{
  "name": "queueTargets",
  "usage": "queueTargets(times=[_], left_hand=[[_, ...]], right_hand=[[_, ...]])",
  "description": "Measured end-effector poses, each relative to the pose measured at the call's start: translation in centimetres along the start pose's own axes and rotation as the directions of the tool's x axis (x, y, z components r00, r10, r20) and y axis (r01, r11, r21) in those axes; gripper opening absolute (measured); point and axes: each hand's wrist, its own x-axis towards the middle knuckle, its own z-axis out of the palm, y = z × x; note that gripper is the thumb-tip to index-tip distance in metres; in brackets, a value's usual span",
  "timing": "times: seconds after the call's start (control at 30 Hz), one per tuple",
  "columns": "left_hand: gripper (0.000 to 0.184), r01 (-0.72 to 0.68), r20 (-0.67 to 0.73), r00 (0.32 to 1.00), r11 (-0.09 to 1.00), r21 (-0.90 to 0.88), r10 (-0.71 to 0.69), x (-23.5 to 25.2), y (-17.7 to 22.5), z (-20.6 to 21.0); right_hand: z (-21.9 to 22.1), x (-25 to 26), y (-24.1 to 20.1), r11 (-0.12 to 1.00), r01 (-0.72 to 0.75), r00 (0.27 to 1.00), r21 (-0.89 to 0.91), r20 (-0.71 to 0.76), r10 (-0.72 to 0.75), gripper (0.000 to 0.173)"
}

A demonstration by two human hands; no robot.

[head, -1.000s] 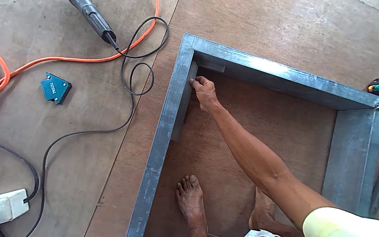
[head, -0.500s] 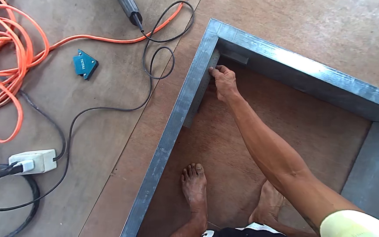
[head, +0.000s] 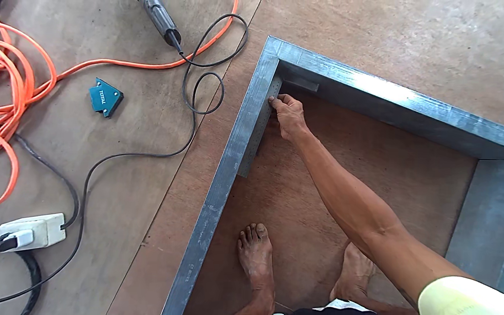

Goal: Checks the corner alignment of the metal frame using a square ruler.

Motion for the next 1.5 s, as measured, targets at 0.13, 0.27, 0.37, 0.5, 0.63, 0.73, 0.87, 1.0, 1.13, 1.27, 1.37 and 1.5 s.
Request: queueTargets(times=[0.13, 0.27, 0.37, 0.5, 0.63, 0.73, 0.87, 1.0, 1.13, 1.27, 1.37, 1.5], left_hand=[[0.032, 0.004, -0.024, 1.0, 1.0, -0.013, -0.004, 0.04, 0.03, 0.16], [0.031, -0.002, -0.02, 1.0, 1.0, 0.013, 0.002, 0.14, 0.1, 0.05], [0.031, -0.007, -0.027, 1.0, 1.0, 0.018, 0.007, 0.05, -0.02, 0.08], [0.031, -0.016, -0.011, 1.0, 1.0, 0.025, 0.016, 0.05, -0.03, 0.06], [0.03, -0.013, -0.014, 1.0, 1.0, 0.005, 0.013, 0.09, -0.04, -0.05], [0.032, -0.003, 0.001, 1.0, 1.0, -0.009, 0.003, 0.09, 0.02, -0.16], [0.032, 0.001, 0.015, 1.0, 1.0, 0.007, -0.001, 0.19, 0.1, -0.19], [0.031, -0.015, 0.004, 1.0, 1.0, 0.011, 0.015, 0.12, -0.01, -0.15], [0.031, -0.019, 0.0, 1.0, 0.999, 0.028, 0.019, 0.09, 0.01, -0.12], [0.032, -0.014, -0.001, 1.0, 0.999, 0.03, 0.014, 0.12, 0.08, 0.01], [0.033, -0.006, 0.012, 1.0, 1.0, 0.028, 0.005, 0.02, 0.07, 0.12], [0.032, -0.011, 0.006, 1.0, 1.0, 0.027, 0.011, 0.05, 0.09, 0.06]], right_hand=[[-0.02, 0.18, 0.12, 1.0, 0.012, 1.0, -0.018, 0.007, -0.012, 0.021], [-0.11, 0.36, 0.19, 0.999, 0.023, 1.0, -0.031, 0.01, -0.022, 0.021], [-0.04, 0.43, 0.42, 0.999, 0.026, 1.0, -0.019, 0.013, -0.025, 0.021], [-0.04, 0.32, 0.22, 1.0, 0.005, 1.0, -0.014, 0.014, -0.005, 0.022], [-0.04, 0.31, 0.48, 0.994, 0.08, 0.997, -0.07, 0.009, -0.079, 0.02], [-0.09, 0.47, 0.6, 0.996, 0.055, 0.998, -0.065, 0.01, -0.055, 0.021], [-0.23, 0.64, 0.47, 0.997, 0.055, 0.998, -0.051, 0.024, -0.054, 0.021], [-0.18, 0.62, 0.5, 0.999, 0.028, 0.999, -0.035, 0.016, -0.028, 0.022], [-0.1, 0.43, 0.33, 1.0, 0.006, 1.0, -0.017, 0.024, -0.006, 0.022], [-0.1, 0.32, 0.11, 1.0, -0.005, 1.0, -0.004, 0.021, 0.005, 0.022], [-0.05, 0.29, 0.19, 1.0, -0.006, 1.0, -0.01, 0.023, 0.006, 0.022], [0.01, 0.28, 0.29, 1.0, 0.017, 1.0, -0.013, 0.014, -0.017, 0.021]])
